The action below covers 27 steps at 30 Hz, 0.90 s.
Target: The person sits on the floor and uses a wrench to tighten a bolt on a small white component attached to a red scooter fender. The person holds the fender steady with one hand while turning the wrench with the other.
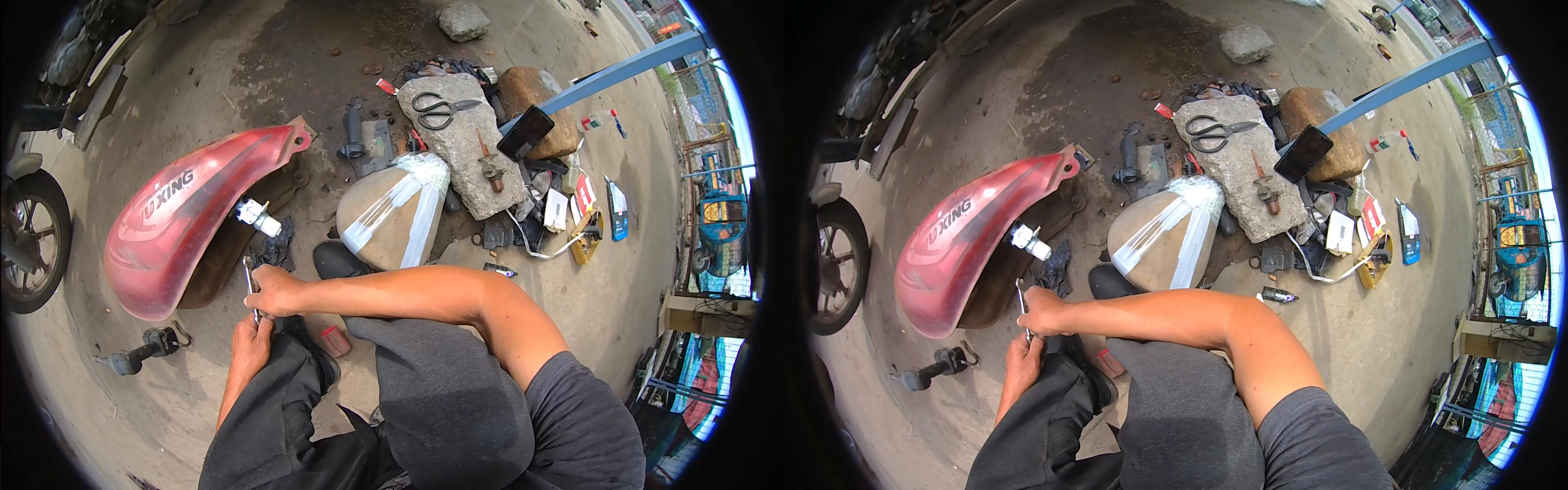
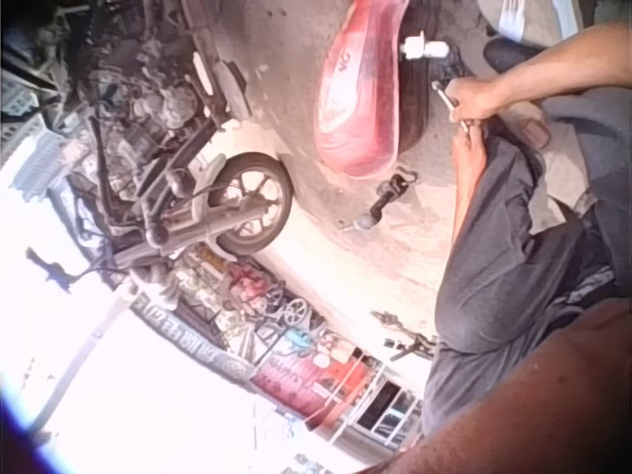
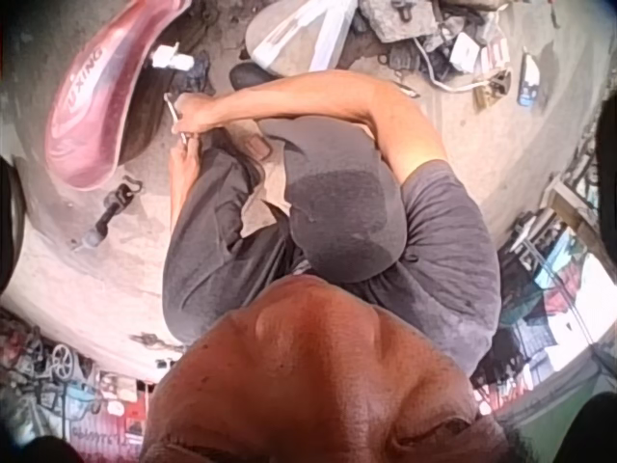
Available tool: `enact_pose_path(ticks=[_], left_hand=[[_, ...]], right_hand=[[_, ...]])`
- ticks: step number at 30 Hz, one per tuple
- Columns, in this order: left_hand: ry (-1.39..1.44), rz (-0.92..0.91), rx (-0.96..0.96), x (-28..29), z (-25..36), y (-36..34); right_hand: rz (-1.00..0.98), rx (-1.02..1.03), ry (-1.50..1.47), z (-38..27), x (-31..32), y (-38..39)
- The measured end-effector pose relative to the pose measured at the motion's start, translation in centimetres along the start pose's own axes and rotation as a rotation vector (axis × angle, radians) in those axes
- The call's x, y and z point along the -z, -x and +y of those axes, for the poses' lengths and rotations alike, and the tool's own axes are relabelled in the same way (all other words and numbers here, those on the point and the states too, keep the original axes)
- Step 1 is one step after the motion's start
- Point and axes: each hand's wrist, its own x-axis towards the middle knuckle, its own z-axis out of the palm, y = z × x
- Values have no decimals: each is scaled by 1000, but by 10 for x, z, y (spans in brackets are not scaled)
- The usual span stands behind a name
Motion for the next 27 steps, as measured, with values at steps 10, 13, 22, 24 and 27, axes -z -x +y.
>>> enact_pose_path(ticks=[10, 13, 22, 24, 27], left_hand=[[-79, 37, -22, 7, 15, 6], [-59, 36, 5, 9, 16, 6], [-9, 43, 41, 19, 14, 6], [25, 37, 47, 18, 11, 6], [70, 31, 48, 18, 11, 5]], right_hand=[[-61, -14, -160, -4, 0, 1], [-44, 13, -166, 0, -3, -1], [-64, -15, -246, 8, -10, -12], [-104, -61, -237, 11, -11, -16], [-133, -101, -243, 16, -15, -20]])
